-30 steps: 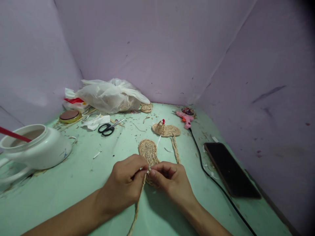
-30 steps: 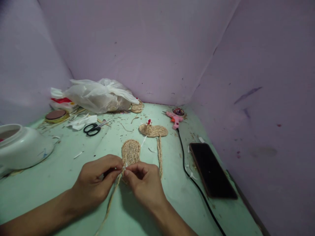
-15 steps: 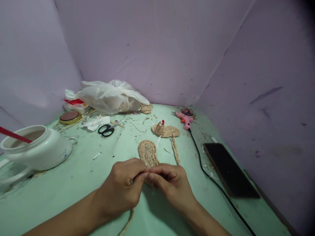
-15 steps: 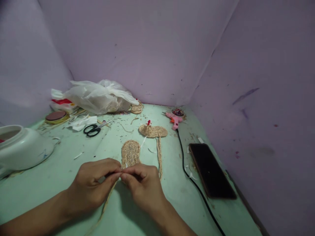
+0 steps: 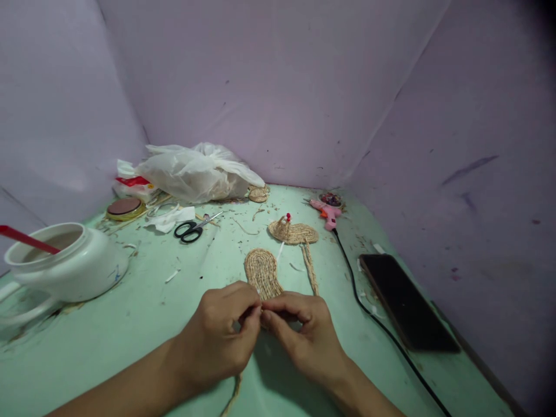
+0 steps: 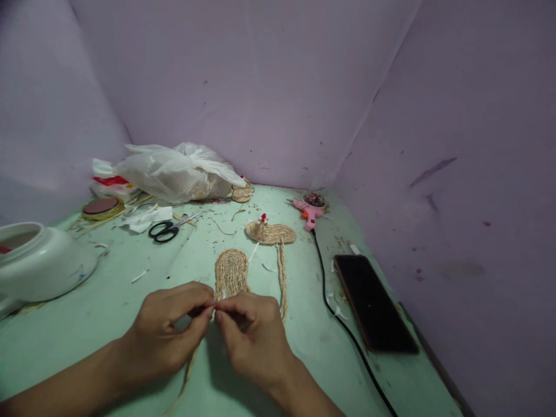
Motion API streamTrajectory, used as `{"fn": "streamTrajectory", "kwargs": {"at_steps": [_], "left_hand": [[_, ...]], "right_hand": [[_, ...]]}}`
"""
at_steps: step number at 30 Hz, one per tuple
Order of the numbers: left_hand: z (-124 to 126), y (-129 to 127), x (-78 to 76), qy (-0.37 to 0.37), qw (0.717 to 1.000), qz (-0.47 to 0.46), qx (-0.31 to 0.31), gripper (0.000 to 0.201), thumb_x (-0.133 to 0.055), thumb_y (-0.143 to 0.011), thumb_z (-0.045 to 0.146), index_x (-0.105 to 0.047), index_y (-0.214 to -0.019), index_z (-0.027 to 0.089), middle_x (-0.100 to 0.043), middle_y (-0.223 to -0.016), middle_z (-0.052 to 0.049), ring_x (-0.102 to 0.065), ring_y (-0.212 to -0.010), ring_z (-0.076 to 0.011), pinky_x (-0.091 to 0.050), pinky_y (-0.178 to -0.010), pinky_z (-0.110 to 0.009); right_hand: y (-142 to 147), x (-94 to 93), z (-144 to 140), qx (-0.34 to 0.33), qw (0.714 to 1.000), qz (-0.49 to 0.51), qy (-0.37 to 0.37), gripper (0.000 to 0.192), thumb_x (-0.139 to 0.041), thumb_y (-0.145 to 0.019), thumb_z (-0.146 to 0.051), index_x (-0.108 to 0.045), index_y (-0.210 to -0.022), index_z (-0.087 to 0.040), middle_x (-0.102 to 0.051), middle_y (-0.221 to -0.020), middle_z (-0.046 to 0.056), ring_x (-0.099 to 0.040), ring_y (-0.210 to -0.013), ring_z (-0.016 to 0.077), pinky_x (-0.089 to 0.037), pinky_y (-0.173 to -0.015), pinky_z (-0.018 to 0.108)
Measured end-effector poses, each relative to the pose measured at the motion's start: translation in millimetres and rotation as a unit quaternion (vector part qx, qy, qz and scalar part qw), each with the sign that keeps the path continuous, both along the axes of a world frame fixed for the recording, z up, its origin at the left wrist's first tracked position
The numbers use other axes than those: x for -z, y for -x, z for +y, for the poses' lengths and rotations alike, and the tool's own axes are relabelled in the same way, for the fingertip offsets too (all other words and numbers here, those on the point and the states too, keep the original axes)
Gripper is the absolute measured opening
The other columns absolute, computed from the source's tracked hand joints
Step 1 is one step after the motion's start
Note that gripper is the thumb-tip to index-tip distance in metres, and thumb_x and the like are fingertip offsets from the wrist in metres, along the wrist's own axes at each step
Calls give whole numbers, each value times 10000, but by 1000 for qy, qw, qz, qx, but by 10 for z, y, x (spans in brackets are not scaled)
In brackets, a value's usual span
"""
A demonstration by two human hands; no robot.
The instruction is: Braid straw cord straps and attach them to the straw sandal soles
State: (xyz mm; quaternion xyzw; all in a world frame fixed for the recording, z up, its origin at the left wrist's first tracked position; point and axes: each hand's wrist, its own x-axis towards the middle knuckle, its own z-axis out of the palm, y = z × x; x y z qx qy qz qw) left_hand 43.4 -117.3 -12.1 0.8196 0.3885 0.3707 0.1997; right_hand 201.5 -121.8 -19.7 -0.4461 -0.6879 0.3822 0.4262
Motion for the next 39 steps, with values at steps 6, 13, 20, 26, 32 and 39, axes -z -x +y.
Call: {"fn": "streamTrajectory", "kwargs": {"at_steps": [6,13,20,26,32,39], "left_hand": [[-2,-17,8,34,999,1,-25,138,-457,-748,97,-554,-665,146,-523,-586,-10,-488,-527,-97,-381,-508,-204],[-14,-24,-19,78,996,19,-29,169,-452,-776,149,-574,-659,149,-560,-588,-20,-500,-530,-106,-378,-509,-214],[-24,-51,-14,135,990,-8,-44,138,-464,-753,162,-562,-657,153,-543,-598,-9,-467,-521,-101,-365,-502,-212],[-9,-81,-32,278,956,-55,-68,136,-469,-764,234,-545,-681,158,-479,-545,25,-423,-503,-96,-339,-468,-202],[-13,-113,-7,373,908,-182,-52,148,-455,-814,301,-436,-728,183,-510,-583,38,-486,-525,-89,-391,-493,-194],[-10,-140,-27,472,855,-209,-48,203,-413,-839,394,-387,-777,202,-480,-405,79,-404,-331,-68,-298,-353,-155]], "right_hand": [[17,13,1,14,999,26,45,161,-566,-720,-175,-726,-717,-158,-665,-611,41,-565,-523,123,-429,-481,210],[9,42,10,23,996,25,79,161,-566,-705,-223,-691,-655,-135,-645,-585,45,-543,-511,126,-428,-478,224],[37,35,16,32,994,33,99,135,-544,-677,-207,-640,-626,-127,-589,-551,20,-496,-489,105,-392,-463,211],[45,26,27,49,992,20,116,97,-525,-664,-198,-572,-595,-150,-546,-528,1,-465,-475,99,-373,-454,211],[16,3,35,75,995,-7,67,103,-494,-678,-197,-541,-596,-155,-548,-523,11,-493,-463,114,-397,-453,225],[-62,46,72,112,986,-69,-103,102,-496,-684,-154,-539,-591,-156,-535,-530,-6,-494,-467,100,-399,-465,208]]}}
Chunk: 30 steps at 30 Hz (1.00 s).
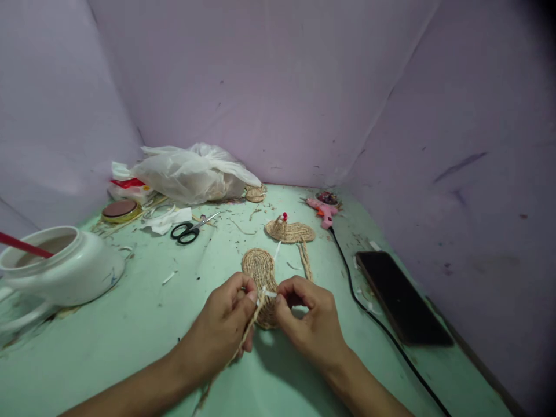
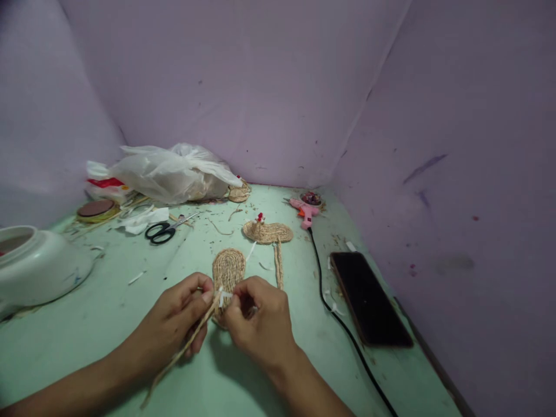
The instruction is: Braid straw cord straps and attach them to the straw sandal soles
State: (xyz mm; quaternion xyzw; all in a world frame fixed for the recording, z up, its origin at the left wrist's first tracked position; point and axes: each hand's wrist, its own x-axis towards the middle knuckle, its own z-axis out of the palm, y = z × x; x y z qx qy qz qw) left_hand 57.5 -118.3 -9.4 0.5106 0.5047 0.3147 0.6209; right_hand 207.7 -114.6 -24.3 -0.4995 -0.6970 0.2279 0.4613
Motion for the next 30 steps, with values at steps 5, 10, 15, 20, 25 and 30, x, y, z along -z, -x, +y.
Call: {"fn": "streamTrajectory", "kwargs": {"at_steps": [5,10,15,20,25,30], "left_hand": [[17,-27,-52,89,989,-122,-11,179,-461,-794,341,-363,-742,200,-582,-574,35,-526,-399,-84,-365,-390,-167],[23,-32,-33,117,983,-137,-27,177,-463,-793,341,-363,-730,209,-459,-458,88,-222,-262,-6,-103,-285,-122],[-24,-48,-92,139,982,-130,1,175,-468,-785,349,-367,-736,214,-397,-409,100,-132,-294,-6,-71,-290,-111],[-5,-35,-114,112,986,-125,-21,171,-461,-786,344,-366,-733,212,-411,-413,98,-150,-282,-1,-87,-287,-102],[19,-16,-79,85,987,-129,-33,171,-462,-797,341,-372,-737,210,-409,-422,100,-185,-289,-2,-115,-296,-98],[-8,-37,-87,99,988,-119,-5,167,-459,-795,343,-377,-739,208,-375,-395,112,-141,-282,0,-91,-296,-106]], "right_hand": [[-31,38,12,-13,997,-37,-63,100,-508,-710,-144,-558,-623,-148,-539,-540,-3,-485,-452,92,-385,-462,207],[-56,83,42,-25,993,-76,-93,82,-512,-719,-146,-586,-686,-145,-547,-575,6,-502,-489,105,-392,-494,222],[-138,106,131,6,991,-83,-104,78,-514,-705,-141,-589,-686,-144,-551,-587,13,-501,-510,115,-394,-517,240],[-231,-31,198,-8,983,133,129,190,-545,-741,-315,-608,-699,-141,-600,-617,27,-525,-507,114,-426,-515,246],[-99,-106,120,-166,888,262,340,225,-690,-617,-326,-646,-712,-127,-607,-554,-5,-507,-456,83,-423,-494,222],[-18,-39,76,-107,949,186,229,96,-609,-650,-212,-630,-604,-131,-583,-516,-9,-496,-457,84,-397,-465,206]]}}
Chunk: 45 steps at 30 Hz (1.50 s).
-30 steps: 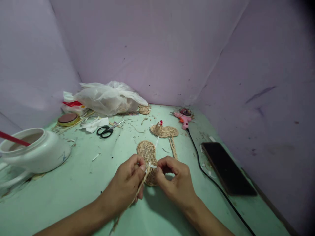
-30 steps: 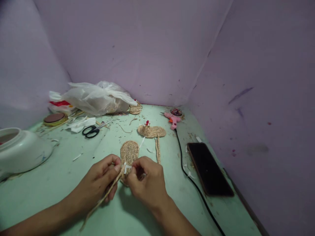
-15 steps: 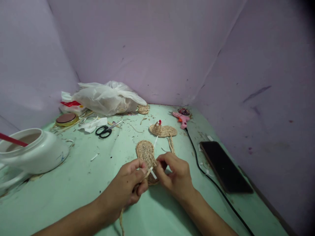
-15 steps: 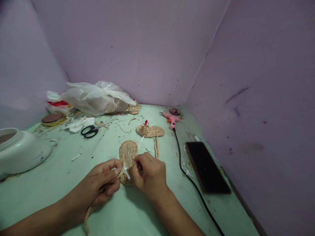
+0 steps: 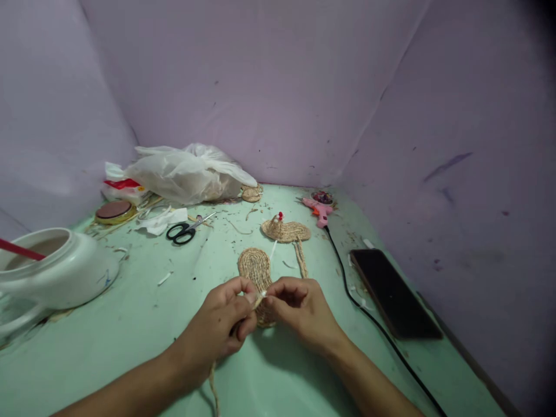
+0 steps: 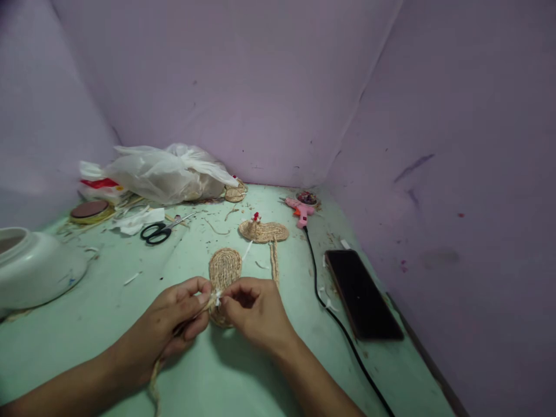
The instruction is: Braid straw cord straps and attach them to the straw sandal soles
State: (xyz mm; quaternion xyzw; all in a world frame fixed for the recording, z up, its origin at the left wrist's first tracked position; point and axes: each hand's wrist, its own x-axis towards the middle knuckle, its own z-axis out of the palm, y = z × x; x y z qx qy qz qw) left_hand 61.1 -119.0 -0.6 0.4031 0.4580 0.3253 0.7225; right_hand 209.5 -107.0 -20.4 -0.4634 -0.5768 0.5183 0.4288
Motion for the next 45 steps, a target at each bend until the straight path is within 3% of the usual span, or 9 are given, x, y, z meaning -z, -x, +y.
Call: {"fn": "streamTrajectory", "kwargs": {"at_steps": [4,9,12,20,23,27,31,37,45], "left_hand": [[-22,5,-2,4,999,10,41,152,-454,-793,334,-384,-747,207,-372,-380,110,-137,-287,-7,-94,-299,-114],[-31,21,-4,5,998,22,59,178,-473,-783,338,-369,-723,206,-354,-376,111,-133,-303,-12,-95,-305,-120],[-5,27,-4,9,999,22,41,171,-465,-793,341,-375,-736,206,-358,-384,113,-121,-296,-7,-77,-301,-119],[73,64,23,-25,998,-15,-56,185,-477,-800,358,-374,-768,208,-396,-421,105,-155,-289,-5,-76,-301,-120],[63,55,20,-40,997,-6,-71,178,-471,-806,356,-376,-783,207,-414,-438,103,-170,-293,-4,-87,-308,-122],[36,44,18,-73,994,19,-74,177,-451,-823,361,-381,-789,202,-430,-465,99,-204,-301,-8,-111,-320,-132],[-8,25,29,-132,985,68,-87,173,-473,-819,334,-409,-750,189,-442,-564,70,-378,-439,-44,-287,-404,-141],[-48,-17,78,-282,939,173,-95,141,-452,-823,272,-465,-716,181,-456,-813,-4,-473,-745,-129,-402,-637,-223],[-56,-18,76,-280,939,177,-96,156,-430,-822,263,-453,-690,182,-441,-886,-25,-487,-703,-128,-435,-576,-225]], "right_hand": [[-56,26,19,61,971,-114,-200,101,-563,-668,-144,-656,-631,-128,-622,-576,25,-549,-512,114,-431,-505,224],[-190,41,102,154,950,-117,-245,90,-559,-694,-155,-635,-646,-143,-630,-603,23,-572,-537,123,-451,-522,224],[-285,39,171,222,949,-123,-186,98,-572,-707,-211,-622,-648,-151,-595,-544,0,-530,-485,113,-416,-472,218],[-200,-38,94,3,984,-153,-93,157,-543,-677,-139,-687,-737,-151,-683,-766,60,-586,-612,142,-446,-525,236],[-134,-38,22,7,985,-160,-57,162,-568,-695,-194,-633,-552,-153,-651,-620,47,-574,-554,144,-444,-523,252],[-71,-36,-30,41,982,-161,-89,156,-609,-635,-135,-682,-768,-174,-659,-775,45,-564,-590,131,-430,-539,246],[55,-50,-63,3,999,3,51,163,-652,-674,-288,-675,-709,-131,-624,-623,33,-535,-560,120,-415,-530,243],[201,41,-90,15,946,229,228,324,-814,-499,-330,-601,-631,-126,-603,-559,-11,-553,-520,91,-463,-589,252],[187,18,-119,-2,908,329,261,297,-811,-536,-268,-564,-631,-133,-628,-570,1,-597,-518,110,-479,-568,250]]}}
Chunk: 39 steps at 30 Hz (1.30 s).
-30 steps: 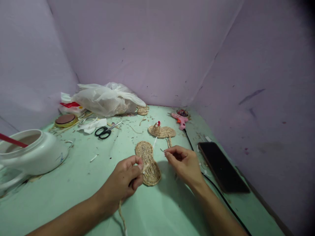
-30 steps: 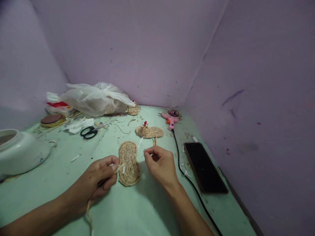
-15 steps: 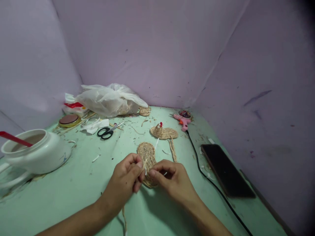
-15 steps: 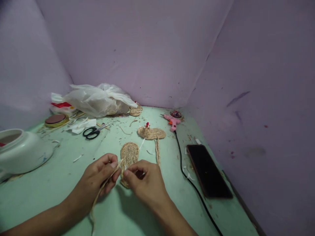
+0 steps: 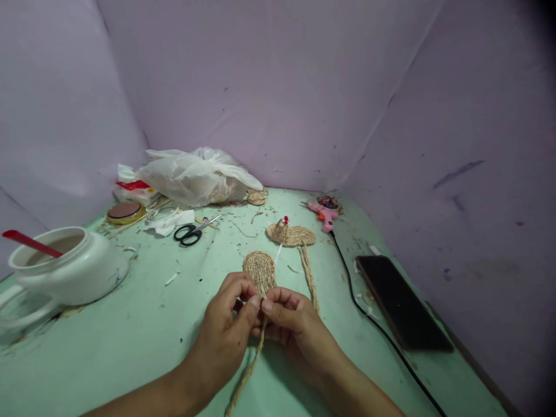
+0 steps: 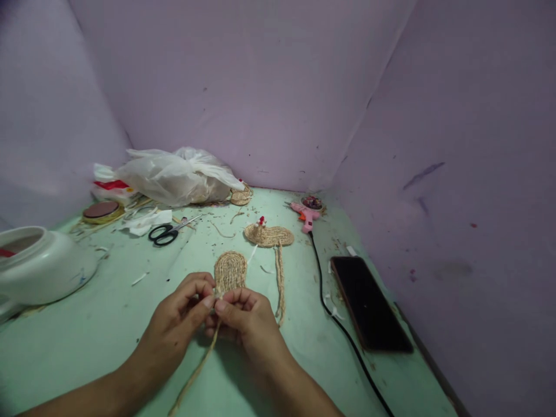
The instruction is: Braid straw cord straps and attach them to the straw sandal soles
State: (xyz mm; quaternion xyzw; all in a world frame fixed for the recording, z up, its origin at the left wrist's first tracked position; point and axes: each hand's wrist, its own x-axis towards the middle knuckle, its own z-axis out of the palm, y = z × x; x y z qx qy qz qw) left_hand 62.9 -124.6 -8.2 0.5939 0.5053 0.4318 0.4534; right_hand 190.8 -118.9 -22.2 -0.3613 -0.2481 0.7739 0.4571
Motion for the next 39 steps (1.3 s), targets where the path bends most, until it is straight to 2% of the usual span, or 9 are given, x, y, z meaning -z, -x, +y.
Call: {"fn": "streamTrajectory", "kwargs": {"at_steps": [3,6,12,18,22,28,33,36,39], "left_hand": [[10,13,-2,-6,1000,-3,2,158,-433,-822,268,-459,-693,181,-443,-885,-28,-497,-704,-128,-443,-574,-223],[22,28,-9,-37,999,33,0,158,-448,-811,241,-485,-672,176,-467,-873,-36,-504,-808,-152,-437,-680,-237],[27,33,5,-57,995,83,0,152,-444,-805,215,-489,-666,175,-496,-859,-40,-508,-813,-155,-408,-712,-250],[60,28,7,-95,989,112,-29,119,-462,-777,185,-482,-660,182,-509,-800,-29,-501,-778,-159,-392,-711,-260],[63,43,-6,-41,997,59,-8,152,-471,-784,228,-483,-641,179,-507,-728,-11,-505,-681,-142,-407,-654,-247],[85,117,-32,18,999,42,-6,179,-543,-743,276,-470,-614,174,-507,-601,12,-471,-606,-130,-386,-606,-240],[163,153,-90,30,997,15,67,172,-581,-722,287,-503,-631,164,-545,-593,7,-487,-588,-123,-384,-582,-229],[228,204,-97,-11,991,52,124,151,-550,-761,261,-553,-650,158,-580,-601,-5,-516,-583,-123,-391,-578,-225],[338,324,-41,-163,955,175,176,169,-483,-813,208,-603,-703,162,-615,-641,-30,-540,-614,-134,-397,-615,-243]], "right_hand": [[18,-1,7,38,995,-81,-33,318,-813,-520,-311,-571,-624,-132,-617,-493,3,-572,-445,115,-456,-494,247],[46,1,0,89,980,-167,-68,322,-802,-517,-336,-636,-685,-118,-629,-501,11,-564,-450,117,-453,-492,254],[80,0,-38,134,945,-278,-104,190,-752,-564,-285,-669,-611,-121,-630,-516,13,-533,-459,103,-419,-468,228],[89,-2,-34,114,981,-151,-44,285,-784,-518,-342,-636,-622,-122,-616,-501,-3,-547,-410,95,-465,-456,227],[88,7,-42,86,993,-68,-49,276,-781,-549,-332,-628,-636,-121,-617,-525,-4,-558,-420,89,-470,-456,213],[57,28,-31,62,995,-40,-63,248,-768,-573,-312,-637,-639,-112,-601,-498,-10,-526,-384,70,-453,-405,183],[27,42,-15,16,999,22,-34,211,-752,-571,-278,-627,-617,-114,-565,-448,-26,-474,-316,57,-439,-334,169],[15,59,11,-28,998,55,16,193,-732,-571,-259,-620,-605,-106,-521,-427,-42,-421,-286,39,-419,-289,150],[-7,74,52,-63,995,55,46,187,-724,-566,-236,-616,-606,-88,-503,-429,-44,-387,-278,25,-388,-259,126]]}}
